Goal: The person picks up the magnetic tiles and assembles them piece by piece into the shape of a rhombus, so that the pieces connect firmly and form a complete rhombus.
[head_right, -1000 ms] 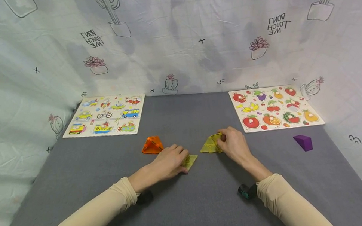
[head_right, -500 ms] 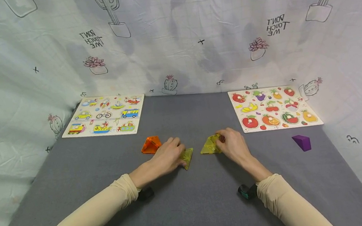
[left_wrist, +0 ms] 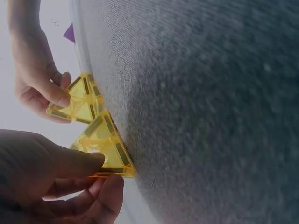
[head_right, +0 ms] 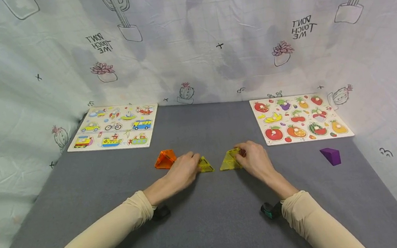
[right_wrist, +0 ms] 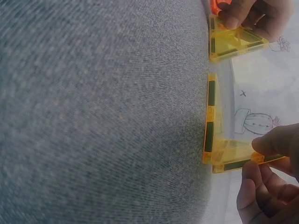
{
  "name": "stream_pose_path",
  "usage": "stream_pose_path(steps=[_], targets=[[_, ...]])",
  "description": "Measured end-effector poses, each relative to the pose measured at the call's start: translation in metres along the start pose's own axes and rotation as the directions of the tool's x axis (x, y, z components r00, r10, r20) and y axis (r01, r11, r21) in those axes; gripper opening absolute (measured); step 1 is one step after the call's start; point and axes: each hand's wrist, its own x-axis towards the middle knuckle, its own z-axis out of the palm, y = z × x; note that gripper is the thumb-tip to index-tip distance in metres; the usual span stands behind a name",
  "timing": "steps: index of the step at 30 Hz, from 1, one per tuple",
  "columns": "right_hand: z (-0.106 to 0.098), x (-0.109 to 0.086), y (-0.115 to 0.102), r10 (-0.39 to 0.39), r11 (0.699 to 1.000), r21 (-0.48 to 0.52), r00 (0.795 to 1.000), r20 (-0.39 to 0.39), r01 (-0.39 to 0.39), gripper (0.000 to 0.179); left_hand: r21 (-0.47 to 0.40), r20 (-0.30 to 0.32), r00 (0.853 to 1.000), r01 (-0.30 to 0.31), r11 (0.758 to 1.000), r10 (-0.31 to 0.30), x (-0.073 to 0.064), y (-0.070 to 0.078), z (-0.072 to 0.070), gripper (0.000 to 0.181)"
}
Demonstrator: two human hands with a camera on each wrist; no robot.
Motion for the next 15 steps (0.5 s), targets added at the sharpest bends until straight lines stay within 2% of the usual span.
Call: stream_pose_path(steps=[3,7,15], targets=[[-0.001,-0.001,0.001,-0.001,1.000,0.004,1.000,-0.007,0.001,0.019,-0.014,-0.044,0.999,0.009,1.000,-0.009,0.002,0.003,0.002,0.010],[-0.001,-0.002,0.001,0.008,1.000,0.013,1.000,-0.002,-0.008,0.011,-0.063,-0.070,0.997,0.037,0.997,-0.042,0.006,0.007,0.006,0.016],[-0.001,-0.004,0.002,0.024,1.000,0.015,0.995,0.093,-0.026,0.015,-0.116,-0.033,0.995,0.093,0.989,-0.097,0.013,0.013,0.011,0.015]])
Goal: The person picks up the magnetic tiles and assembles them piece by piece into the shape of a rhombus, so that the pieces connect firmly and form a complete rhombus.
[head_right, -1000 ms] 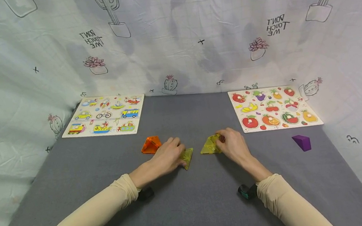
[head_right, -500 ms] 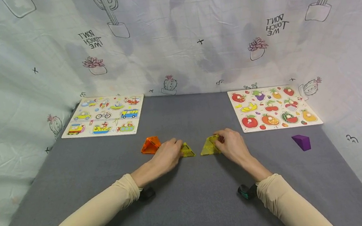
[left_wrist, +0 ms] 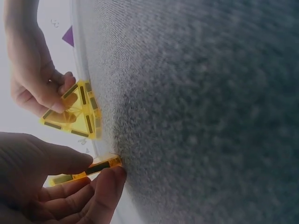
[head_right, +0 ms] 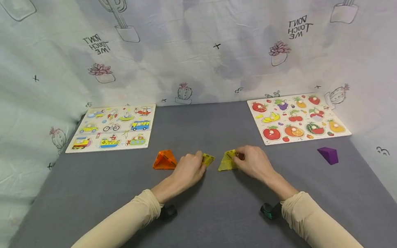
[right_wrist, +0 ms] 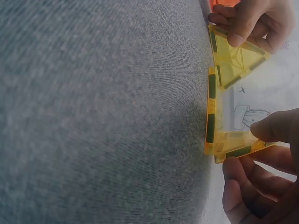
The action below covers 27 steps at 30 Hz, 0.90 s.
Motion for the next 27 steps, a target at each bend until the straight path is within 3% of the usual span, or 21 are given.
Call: stream_pose_path(steps=[7,17,27], targets=[[-0.001,-0.001,-0.001,-0.003,1.000,0.001,1.000,0.022,0.003,0.025,-0.042,-0.003,1.000,-0.004,0.999,0.004,0.004,0.000,0.003,0.016],[-0.001,-0.004,-0.002,-0.024,1.000,0.013,0.999,0.022,0.024,0.021,-0.130,0.066,0.998,0.005,0.992,0.004,0.010,-0.001,0.004,0.020],[0.001,-0.004,-0.003,-0.019,1.000,0.010,0.999,0.027,0.019,0.019,-0.182,0.097,0.995,0.007,0.983,0.011,0.013,0.000,0.005,0.022]])
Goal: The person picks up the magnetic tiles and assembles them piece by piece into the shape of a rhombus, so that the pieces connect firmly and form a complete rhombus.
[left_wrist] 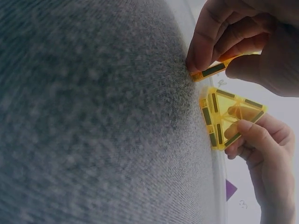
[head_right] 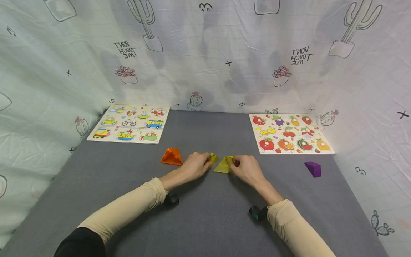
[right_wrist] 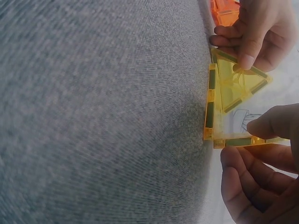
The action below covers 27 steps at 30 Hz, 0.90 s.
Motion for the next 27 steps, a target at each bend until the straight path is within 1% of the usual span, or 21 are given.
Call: stream_pose_path(steps=[5,7,14,20,27], targets=[[0.0003,-0.0004,-0.0001,0.017,1.000,0.005,1.000,0.005,-0.017,0.011,-0.011,0.017,1.000,0.005,1.000,-0.005,0.0016,0.0020,0.0001,0.023],[0.0003,-0.0006,0.0002,0.016,1.000,0.010,1.000,0.003,-0.016,0.011,-0.008,0.021,1.000,0.004,1.000,-0.004,0.0022,0.0025,0.0007,0.023],[0.0002,-0.0007,-0.0002,0.010,1.000,0.015,1.000,0.015,-0.010,0.020,-0.017,0.036,0.999,0.007,1.000,-0.007,0.0038,0.0036,0.0030,0.017],[0.0000,-0.0009,-0.0005,0.004,1.000,0.008,1.000,0.015,-0.004,0.021,-0.024,0.038,0.999,0.008,1.000,-0.007,0.0038,0.0046,0.0029,0.015],[0.0006,-0.0027,-0.0004,-0.016,1.000,-0.010,1.000,-0.006,0.016,0.010,-0.010,0.022,0.999,-0.029,1.000,0.029,0.0044,0.0051,0.0037,0.016]])
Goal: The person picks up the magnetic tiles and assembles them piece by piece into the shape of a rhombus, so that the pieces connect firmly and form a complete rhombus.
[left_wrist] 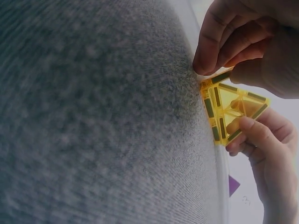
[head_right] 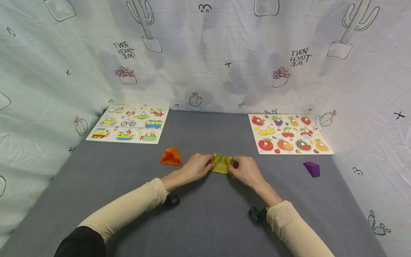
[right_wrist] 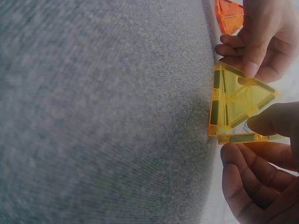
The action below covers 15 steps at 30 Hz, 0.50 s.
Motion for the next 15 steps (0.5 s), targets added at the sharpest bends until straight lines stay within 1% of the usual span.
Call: stream_pose_path(steps=[6,9,12,15], targets=[[0.0011,-0.0009,0.0003,-0.018,1.000,-0.022,1.000,-0.014,0.018,0.006,0.015,-0.011,0.999,-0.034,0.999,0.034,0.0004,0.0012,0.0007,0.017],[0.0013,-0.0015,-0.0001,-0.019,1.000,-0.015,1.000,-0.016,0.019,0.014,0.021,-0.008,0.999,-0.040,0.999,0.040,0.0004,0.0019,0.0009,0.016],[0.0013,-0.0014,-0.0006,-0.021,1.000,-0.011,1.000,-0.014,0.021,0.018,0.018,-0.003,0.999,-0.036,0.999,0.037,0.0000,0.0024,0.0004,0.015],[0.0015,-0.0015,-0.0009,-0.027,1.000,-0.012,1.000,-0.011,0.027,0.019,0.012,0.004,1.000,-0.031,0.999,0.031,-0.0002,0.0030,-0.0003,0.015]])
